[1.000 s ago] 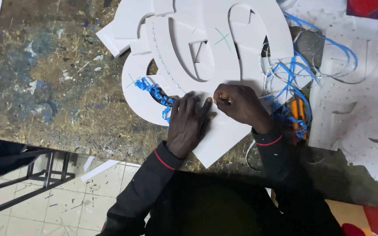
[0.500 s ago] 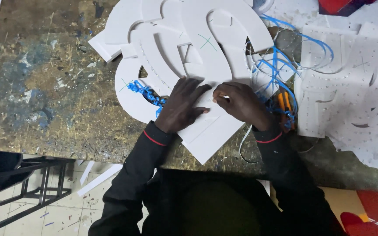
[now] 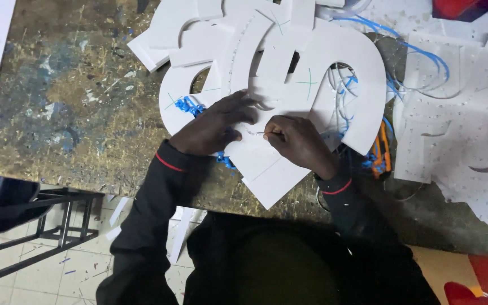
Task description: Cutting LED strips to length and fitting them into the channels of foam letters for sign fabrication.
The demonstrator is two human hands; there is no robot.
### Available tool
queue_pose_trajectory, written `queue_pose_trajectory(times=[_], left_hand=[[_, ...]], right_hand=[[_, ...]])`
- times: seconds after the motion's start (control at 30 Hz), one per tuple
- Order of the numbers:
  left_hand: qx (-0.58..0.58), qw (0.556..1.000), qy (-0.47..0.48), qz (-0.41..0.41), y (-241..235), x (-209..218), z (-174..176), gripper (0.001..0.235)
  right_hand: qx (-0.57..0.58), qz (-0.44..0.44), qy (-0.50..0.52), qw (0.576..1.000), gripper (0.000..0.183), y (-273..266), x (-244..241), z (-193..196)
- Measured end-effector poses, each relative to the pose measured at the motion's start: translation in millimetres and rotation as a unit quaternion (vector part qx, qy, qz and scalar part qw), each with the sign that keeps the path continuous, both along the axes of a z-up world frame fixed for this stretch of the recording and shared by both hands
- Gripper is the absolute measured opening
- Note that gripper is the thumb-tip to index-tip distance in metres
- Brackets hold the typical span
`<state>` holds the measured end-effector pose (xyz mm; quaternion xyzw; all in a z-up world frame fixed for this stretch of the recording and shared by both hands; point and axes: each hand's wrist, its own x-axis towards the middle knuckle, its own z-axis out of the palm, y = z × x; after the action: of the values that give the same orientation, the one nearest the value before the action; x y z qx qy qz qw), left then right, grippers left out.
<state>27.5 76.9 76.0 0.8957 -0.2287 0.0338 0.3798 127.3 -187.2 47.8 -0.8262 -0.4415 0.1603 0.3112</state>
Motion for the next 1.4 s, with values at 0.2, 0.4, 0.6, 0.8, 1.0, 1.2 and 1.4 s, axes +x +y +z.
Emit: queue_pose_trajectory(times=[0.2, 0.4, 0.6, 0.8, 1.0, 1.2, 1.4], left_hand=[[-0.057, 0.992, -0.068, 0.092, -9, -28, -60, 0.032], [-0.107, 0.984, -0.084, 0.118, -16, -25, -68, 0.025], [-0.104, 0.978, -0.107, 0.146, -20, -14, -63, 0.01], [-0.083, 0.978, -0.103, 0.159, -22, -6, -73, 0.011], [0.056, 0.973, 0.091, 0.203, -34, 3, -40, 0.014], [0.003, 0.979, 0.098, 0.181, -21, 5, -41, 0.02], [0.033, 0.967, 0.125, 0.217, -35, 4, -34, 0.029]], right_hand=[[0.051, 0.02, 0.043, 0.998, 0.014, -2, -5, 12], [0.08, 0.023, 0.029, 0.996, 0.013, -5, -7, 6], [0.127, 0.022, 0.008, 0.992, 0.014, -3, -8, 1], [0.099, 0.025, -0.056, 0.993, 0.023, -6, -6, -18], [0.117, 0.038, -0.034, 0.992, 0.018, -4, -7, -5], [0.163, 0.031, 0.039, 0.985, 0.014, -10, -10, 8], [0.152, 0.046, 0.054, 0.986, 0.021, -11, -5, 2]])
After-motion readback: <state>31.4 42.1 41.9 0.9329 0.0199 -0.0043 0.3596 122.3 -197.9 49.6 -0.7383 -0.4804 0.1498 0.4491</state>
